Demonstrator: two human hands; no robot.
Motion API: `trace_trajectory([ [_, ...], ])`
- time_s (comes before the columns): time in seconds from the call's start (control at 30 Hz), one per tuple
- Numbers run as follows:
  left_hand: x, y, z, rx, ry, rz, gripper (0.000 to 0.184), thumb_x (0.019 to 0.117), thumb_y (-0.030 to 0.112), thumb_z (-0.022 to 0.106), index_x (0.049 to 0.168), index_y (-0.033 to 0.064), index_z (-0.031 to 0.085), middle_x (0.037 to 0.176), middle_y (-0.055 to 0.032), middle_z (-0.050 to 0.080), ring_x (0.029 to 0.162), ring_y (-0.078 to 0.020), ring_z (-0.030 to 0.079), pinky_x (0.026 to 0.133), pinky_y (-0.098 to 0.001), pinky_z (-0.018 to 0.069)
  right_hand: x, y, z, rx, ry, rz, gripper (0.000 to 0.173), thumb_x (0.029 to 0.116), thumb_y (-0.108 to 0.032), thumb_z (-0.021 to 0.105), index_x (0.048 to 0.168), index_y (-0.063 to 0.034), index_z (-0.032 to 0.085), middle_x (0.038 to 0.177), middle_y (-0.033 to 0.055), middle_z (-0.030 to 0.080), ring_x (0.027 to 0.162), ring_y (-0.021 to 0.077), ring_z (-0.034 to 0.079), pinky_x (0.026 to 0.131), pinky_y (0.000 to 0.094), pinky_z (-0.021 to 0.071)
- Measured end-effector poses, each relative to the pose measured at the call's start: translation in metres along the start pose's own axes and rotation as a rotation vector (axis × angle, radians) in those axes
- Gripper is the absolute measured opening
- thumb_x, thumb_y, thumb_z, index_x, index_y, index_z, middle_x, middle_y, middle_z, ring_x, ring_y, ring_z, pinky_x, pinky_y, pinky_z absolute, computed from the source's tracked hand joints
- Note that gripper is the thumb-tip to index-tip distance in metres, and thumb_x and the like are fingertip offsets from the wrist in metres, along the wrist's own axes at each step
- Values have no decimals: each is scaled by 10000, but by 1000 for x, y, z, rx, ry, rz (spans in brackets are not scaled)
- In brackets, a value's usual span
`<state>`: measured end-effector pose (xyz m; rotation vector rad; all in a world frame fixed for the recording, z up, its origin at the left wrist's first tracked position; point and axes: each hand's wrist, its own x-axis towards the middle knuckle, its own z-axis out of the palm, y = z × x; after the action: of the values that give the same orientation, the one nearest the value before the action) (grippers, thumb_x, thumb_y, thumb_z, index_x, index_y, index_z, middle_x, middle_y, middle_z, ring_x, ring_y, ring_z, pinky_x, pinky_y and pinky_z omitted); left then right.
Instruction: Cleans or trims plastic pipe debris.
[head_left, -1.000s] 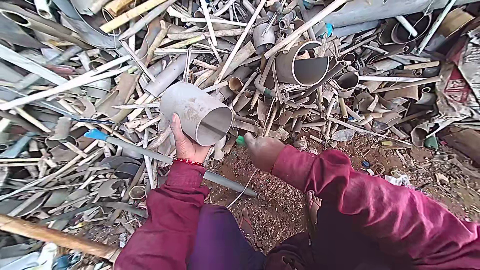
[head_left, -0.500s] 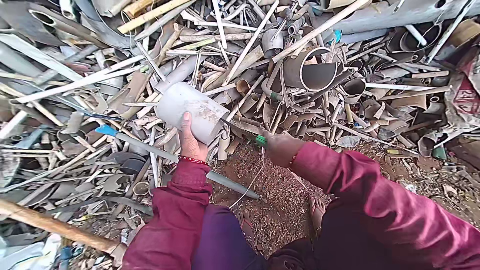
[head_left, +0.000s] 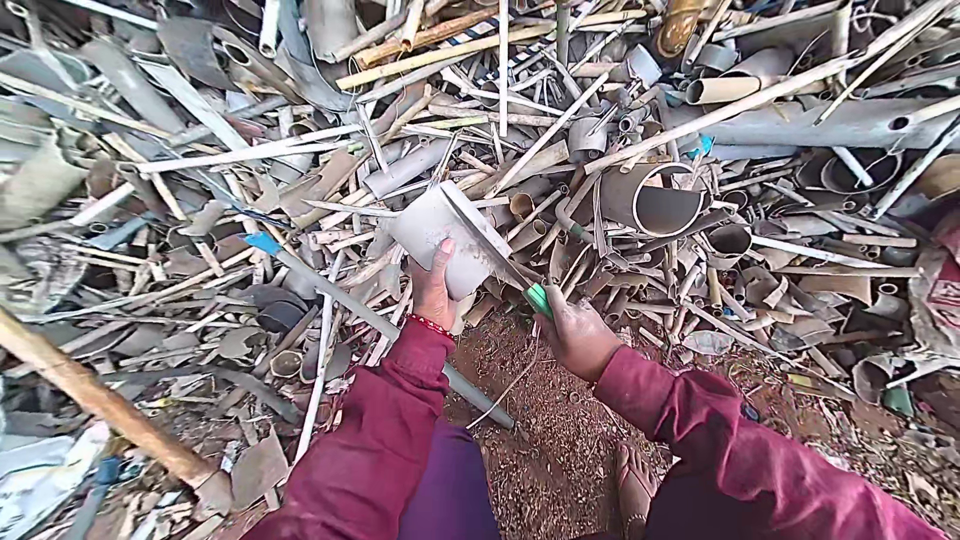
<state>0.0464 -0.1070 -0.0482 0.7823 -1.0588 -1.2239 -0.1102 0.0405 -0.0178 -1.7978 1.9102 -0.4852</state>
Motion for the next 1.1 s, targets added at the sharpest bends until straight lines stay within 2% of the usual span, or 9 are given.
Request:
trace_trajectory([
  [0.33, 5, 6, -8, -17, 102, 0, 731, 978, 217, 651, 1568, 112, 233, 1404, -150, 516, 1188, -193, 602, 988, -379, 532, -4, 18, 18, 91, 77, -257, 452, 1057, -207, 516, 1396, 87, 465, 990, 252, 685, 939, 404, 693, 864, 554, 540],
  [0.43, 8, 6, -11, -107, 108, -10, 815, 977, 259, 651, 1599, 168, 131, 1439, -135, 492, 1203, -185, 601, 982, -378, 544, -5, 11, 22, 196, 134, -129, 428, 1067, -208, 511, 1393, 67, 471, 959, 228, 683, 886, 369, 696, 833, 534, 547],
  [0.53, 1, 7, -5, -219, 14, -21, 1020, 909, 123, 717, 1598, 253, -23, 1446, -133, 455, 1186, -216, 608, 927, -423, 567, 4, 8, 28, 654, 352, -24, 352, 1076, -211, 468, 1345, 15, 455, 895, 67, 678, 573, 124, 642, 528, 300, 569],
  [0.63, -16, 5, 8, -180, -179, -42, 1181, 748, -34, 788, 1563, 148, -46, 1359, -133, 492, 1135, -177, 640, 910, -367, 590, 8, -4, 27, 988, 441, -104, 418, 1063, -170, 427, 1438, 8, 383, 1072, 81, 673, 635, 89, 657, 513, 247, 553],
  [0.7, -23, 2, 12, -141, -330, -66, 1303, 641, -9, 848, 1551, 141, -72, 1403, -136, 469, 1183, -161, 632, 939, -333, 588, 9, -13, 24, 1132, 579, -112, 404, 1051, -106, 438, 1422, 27, 347, 834, 46, 615, 559, 87, 624, 528, 241, 570],
  [0.77, -24, 3, 10, -96, -428, -73, 1335, 641, 5, 856, 1564, 167, -95, 1505, -147, 390, 1254, -170, 600, 973, -318, 569, 11, -14, 14, 1252, 737, -40, 333, 1029, -7, 477, 1345, 36, 380, 715, 37, 567, 475, 78, 567, 485, 224, 547],
  [0.87, -19, 6, 2, 98, -406, 41, 1206, 739, 190, 822, 1595, 81, -20, 1578, -183, 343, 1345, -159, 517, 1069, -282, 470, 17, 2, -4, 1306, 789, 88, 287, 1007, 76, 508, 1274, 36, 411, 682, 39, 533, 441, 74, 519, 449, 216, 509],
  [0.97, -18, 10, -4, 292, -459, 72, 690, 981, 267, 584, 1519, -71, 314, 1511, -224, 454, 1395, -208, 452, 1150, -334, 374, 22, 23, -2, 1158, 772, 52, 373, 950, 105, 556, 1291, 58, 414, 715, 32, 542, 434, 58, 500, 433, 207, 487],
  [1.1, -21, 19, -1, 270, -431, -247, 356, 1041, 142, 572, 1324, -75, 577, 1286, -161, 645, 1151, -138, 632, 1022, -276, 489, 25, 42, 1, 923, 668, -71, 450, 900, 68, 590, 1320, 73, 430, 751, 19, 567, 465, 39, 503, 454, 198, 472],
])
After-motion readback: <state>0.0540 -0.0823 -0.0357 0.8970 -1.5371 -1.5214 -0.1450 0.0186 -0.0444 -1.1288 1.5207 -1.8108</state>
